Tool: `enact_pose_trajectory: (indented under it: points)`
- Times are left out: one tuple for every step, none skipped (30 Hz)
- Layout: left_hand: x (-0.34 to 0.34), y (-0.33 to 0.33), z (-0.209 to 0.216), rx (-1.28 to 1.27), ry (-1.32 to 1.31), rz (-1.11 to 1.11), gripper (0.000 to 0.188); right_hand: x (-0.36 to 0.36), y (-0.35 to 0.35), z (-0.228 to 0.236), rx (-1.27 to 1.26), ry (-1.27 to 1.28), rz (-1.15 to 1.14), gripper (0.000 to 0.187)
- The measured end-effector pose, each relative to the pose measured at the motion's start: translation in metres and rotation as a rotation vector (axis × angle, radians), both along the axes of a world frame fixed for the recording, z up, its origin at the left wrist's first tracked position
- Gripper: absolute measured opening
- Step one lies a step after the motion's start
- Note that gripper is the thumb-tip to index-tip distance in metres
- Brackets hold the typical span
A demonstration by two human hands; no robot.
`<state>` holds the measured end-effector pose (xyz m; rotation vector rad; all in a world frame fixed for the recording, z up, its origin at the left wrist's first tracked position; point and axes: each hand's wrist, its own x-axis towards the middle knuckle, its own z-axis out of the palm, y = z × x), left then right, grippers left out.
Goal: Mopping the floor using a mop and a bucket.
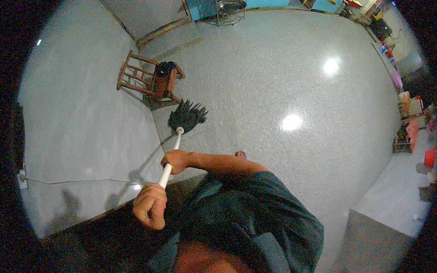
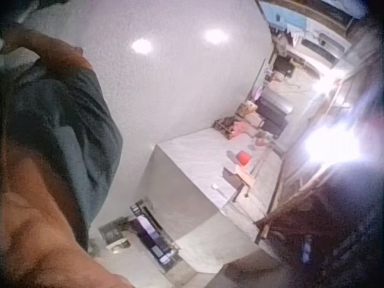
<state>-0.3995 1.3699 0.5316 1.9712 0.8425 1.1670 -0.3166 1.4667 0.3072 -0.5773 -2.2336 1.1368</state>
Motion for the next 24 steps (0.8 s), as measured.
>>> enact_pose_trajectory:
  points:
    - [0.001,0.004,0.002,0.02,0.027,-0.074,0.02,0.007,-0.002,-0.002,-0.011,-0.011,-0.042,0.019]
    - [0.004,0.011,0.003,0.015,0.024,-0.082,0.02,0.02,-0.005,-0.003,-0.024,-0.022,-0.098,0.018]
    - [0.007,0.017,0.005,0.004,-0.005,-0.231,0.021,0.034,-0.009,-0.005,-0.023,-0.035,-0.149,0.018]
    - [0.006,0.014,0.014,0.001,-0.016,-0.341,0.021,0.04,-0.015,0.006,-0.013,-0.03,-0.161,0.018]
    - [0.012,0.017,0.011,0.008,-0.022,-0.397,0.022,0.055,-0.02,0.007,-0.031,-0.11,-0.229,0.018]
    - [0.018,0.02,0.008,0.0,-0.027,-0.417,0.022,0.068,-0.026,0.0,-0.062,-0.12,-0.294,0.018]
    - [0.024,0.022,0.007,-0.011,-0.039,-0.477,0.022,0.082,-0.031,0.003,-0.058,-0.145,-0.356,0.018]
    - [0.029,0.025,0.006,-0.022,-0.054,-0.528,0.023,0.094,-0.035,0.006,-0.053,-0.172,-0.41,0.018]
    - [0.033,0.029,0.002,-0.045,-0.069,-0.604,0.024,0.104,-0.041,0.002,-0.042,-0.172,-0.469,0.016]
    - [0.038,0.034,-0.003,-0.048,-0.072,-0.614,0.024,0.114,-0.045,-0.005,-0.028,-0.173,-0.531,0.015]
    - [0.042,0.04,-0.01,-0.07,-0.084,-0.709,0.024,0.125,-0.049,-0.011,-0.057,-0.219,-0.575,0.017]
    - [0.045,0.041,-0.011,-0.086,-0.083,-0.79,0.024,0.135,-0.052,-0.014,-0.041,-0.279,-0.574,0.017]
    - [0.047,0.047,-0.02,-0.113,-0.062,-0.836,0.023,0.147,-0.055,-0.023,-0.055,-0.283,-0.627,0.016]
    - [0.048,0.048,-0.029,-0.111,-0.057,-0.827,0.023,0.155,-0.058,-0.026,-0.062,-0.276,-0.662,0.015]
    - [0.05,0.048,-0.042,-0.173,-0.094,-0.827,0.022,0.163,-0.062,-0.022,-0.066,-0.296,-0.708,0.014]
    - [0.052,0.047,-0.055,-0.235,-0.131,-0.822,0.02,0.17,-0.065,-0.019,-0.068,-0.316,-0.749,0.013]
    - [0.056,0.048,-0.067,-0.235,-0.132,-0.825,0.02,0.181,-0.07,-0.032,-0.073,-0.312,-0.799,0.012]
    - [0.059,0.046,-0.077,-0.274,-0.145,-0.774,0.019,0.186,-0.071,-0.038,0.019,-0.294,-0.831,0.012]
    - [0.064,0.047,-0.091,-0.316,-0.166,-0.739,0.019,0.195,-0.074,-0.059,0.013,-0.345,-0.909,0.012]
    - [0.064,0.044,-0.106,-0.312,-0.163,-0.729,0.019,0.198,-0.075,-0.073,0.009,-0.388,-0.973,0.012]
    - [0.061,0.041,-0.12,-0.423,-0.175,-0.641,0.019,0.198,-0.074,-0.074,0.014,-0.385,-0.957,0.012]
    - [0.054,0.037,-0.131,-0.532,-0.189,-0.548,0.019,0.195,-0.073,-0.075,0.032,-0.387,-0.928,0.012]
    - [0.045,0.037,-0.131,-0.573,-0.15,-0.545,0.02,0.193,-0.072,-0.076,0.049,-0.394,-0.909,0.012]
    - [0.036,0.04,-0.131,-0.57,-0.153,-0.53,0.02,0.185,-0.069,-0.079,0.053,-0.392,-0.894,0.012]
